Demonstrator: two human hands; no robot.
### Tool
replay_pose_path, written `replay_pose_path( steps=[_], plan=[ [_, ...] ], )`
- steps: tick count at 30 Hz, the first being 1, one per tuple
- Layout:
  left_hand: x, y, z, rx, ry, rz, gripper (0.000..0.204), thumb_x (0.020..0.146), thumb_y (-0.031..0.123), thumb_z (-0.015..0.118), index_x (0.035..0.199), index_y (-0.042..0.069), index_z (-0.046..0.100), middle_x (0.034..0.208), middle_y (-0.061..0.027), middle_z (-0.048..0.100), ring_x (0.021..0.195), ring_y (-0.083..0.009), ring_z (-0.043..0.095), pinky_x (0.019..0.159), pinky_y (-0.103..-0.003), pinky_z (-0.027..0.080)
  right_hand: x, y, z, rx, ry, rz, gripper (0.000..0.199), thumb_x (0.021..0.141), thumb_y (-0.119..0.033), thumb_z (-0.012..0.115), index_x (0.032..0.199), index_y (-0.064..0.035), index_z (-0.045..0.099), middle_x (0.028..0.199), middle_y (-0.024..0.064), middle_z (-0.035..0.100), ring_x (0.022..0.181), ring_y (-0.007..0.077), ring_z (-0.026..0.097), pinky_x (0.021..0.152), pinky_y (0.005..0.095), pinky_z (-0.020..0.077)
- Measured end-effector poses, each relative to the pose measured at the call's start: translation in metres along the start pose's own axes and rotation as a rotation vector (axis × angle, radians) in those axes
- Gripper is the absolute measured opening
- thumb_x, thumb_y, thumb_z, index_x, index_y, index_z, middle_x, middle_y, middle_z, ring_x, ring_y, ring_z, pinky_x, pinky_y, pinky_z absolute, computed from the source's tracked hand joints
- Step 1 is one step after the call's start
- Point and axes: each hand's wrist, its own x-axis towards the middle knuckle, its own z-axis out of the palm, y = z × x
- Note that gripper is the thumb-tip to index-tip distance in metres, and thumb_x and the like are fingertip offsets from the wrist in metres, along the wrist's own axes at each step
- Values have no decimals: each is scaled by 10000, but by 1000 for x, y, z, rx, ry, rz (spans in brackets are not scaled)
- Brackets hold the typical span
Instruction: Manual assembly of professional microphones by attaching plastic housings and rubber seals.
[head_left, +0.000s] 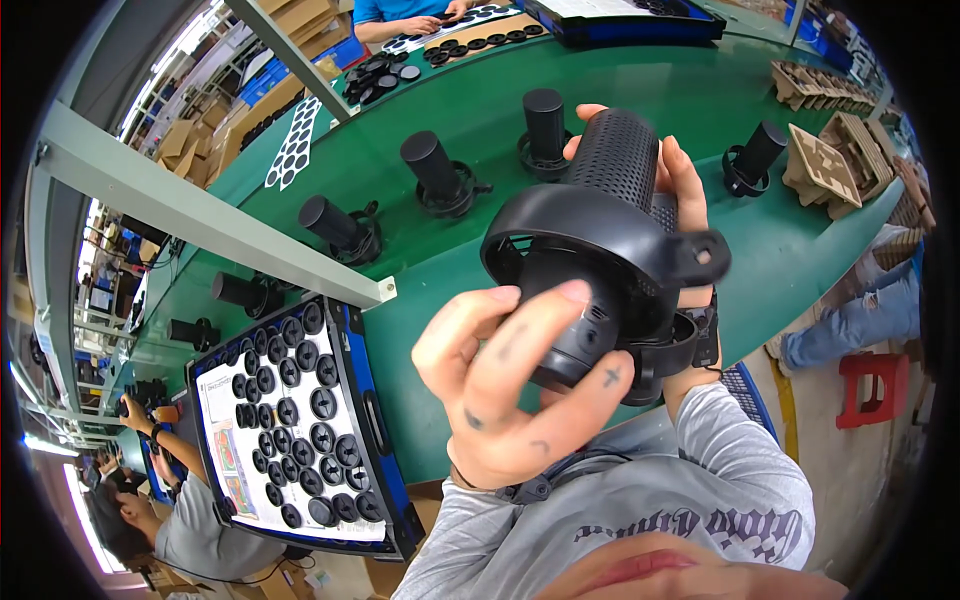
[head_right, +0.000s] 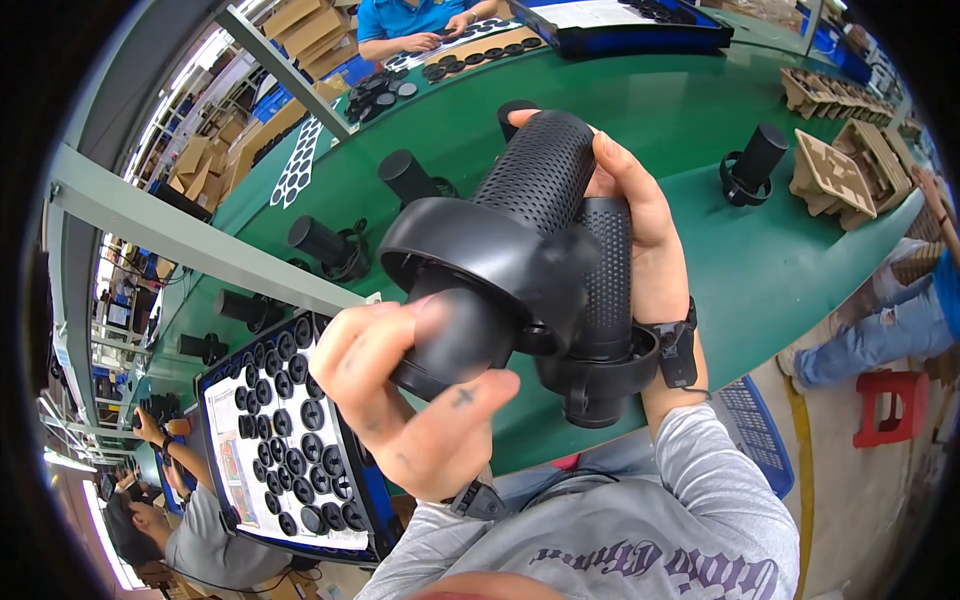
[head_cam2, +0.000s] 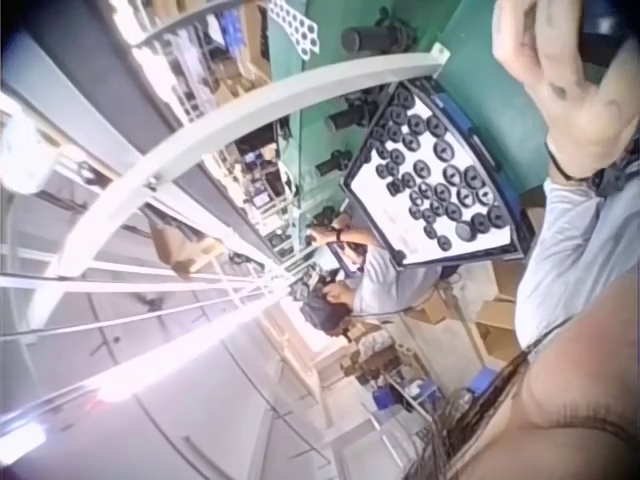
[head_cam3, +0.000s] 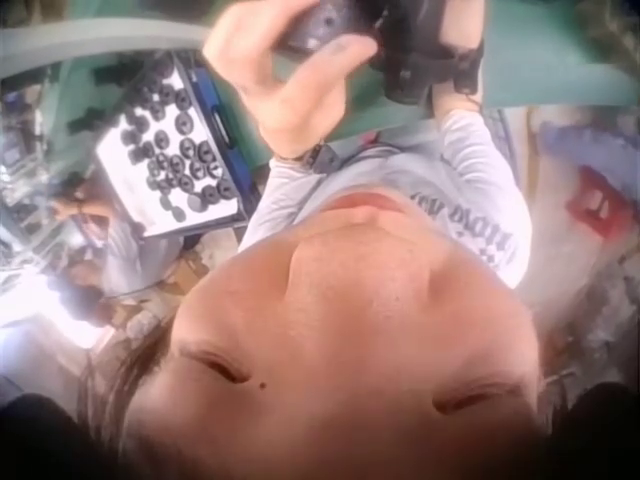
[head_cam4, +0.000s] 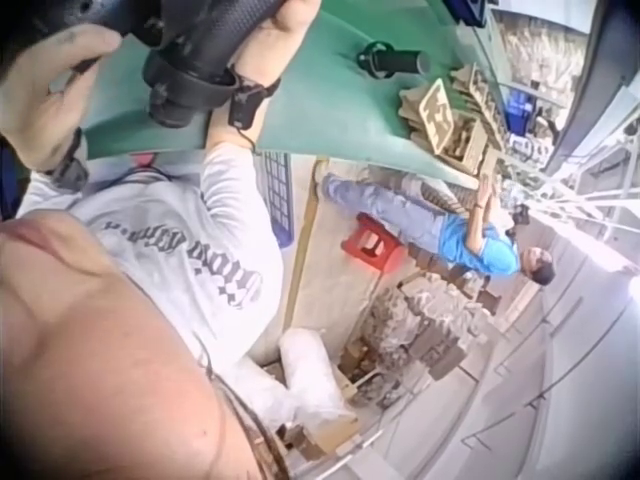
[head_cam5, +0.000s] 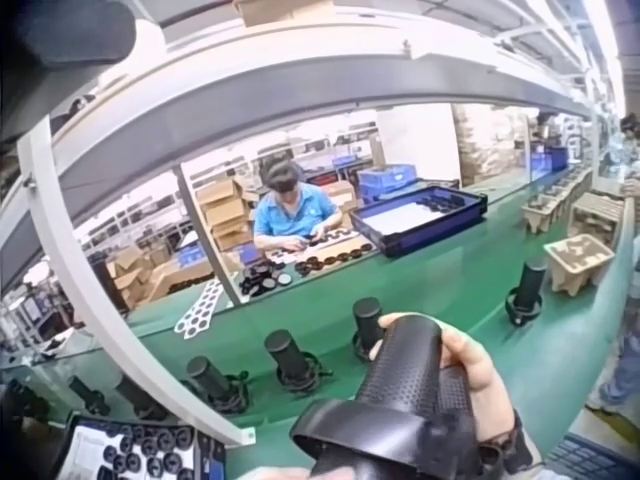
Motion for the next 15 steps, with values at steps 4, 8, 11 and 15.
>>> replay_pose_path(
  steps=[4,8,11,15],
  plan=[
    [-2,-12,18,71,143,288,148,733,253,639,867,312,620,1003,-28,676,992,-301,500,738,-340,441,-3,1,2,-22,-28,19,532,937,-340,495,1305,44,466,1039,146,647,872,204,679,784,309,570],
    [-4,-6,14,86,76,321,182,714,223,691,859,321,637,1023,-22,663,1006,-297,502,753,-337,450,11,10,-24,-45,-173,-9,582,907,-365,542,1309,44,444,1104,158,612,902,218,671,791,322,571],
    [-6,10,21,-99,114,59,277,653,131,700,896,250,642,1102,13,639,1109,-284,482,678,-338,458,22,15,-42,136,-305,-134,679,855,-403,608,1330,36,403,1164,180,568,936,234,656,789,334,577],
    [-5,9,21,-85,122,129,301,604,183,777,869,284,675,1043,-14,639,1036,-289,504,760,-357,447,26,13,-46,158,-396,-184,805,788,-428,667,1355,50,354,1200,206,536,935,242,642,791,336,582]
  ],
)
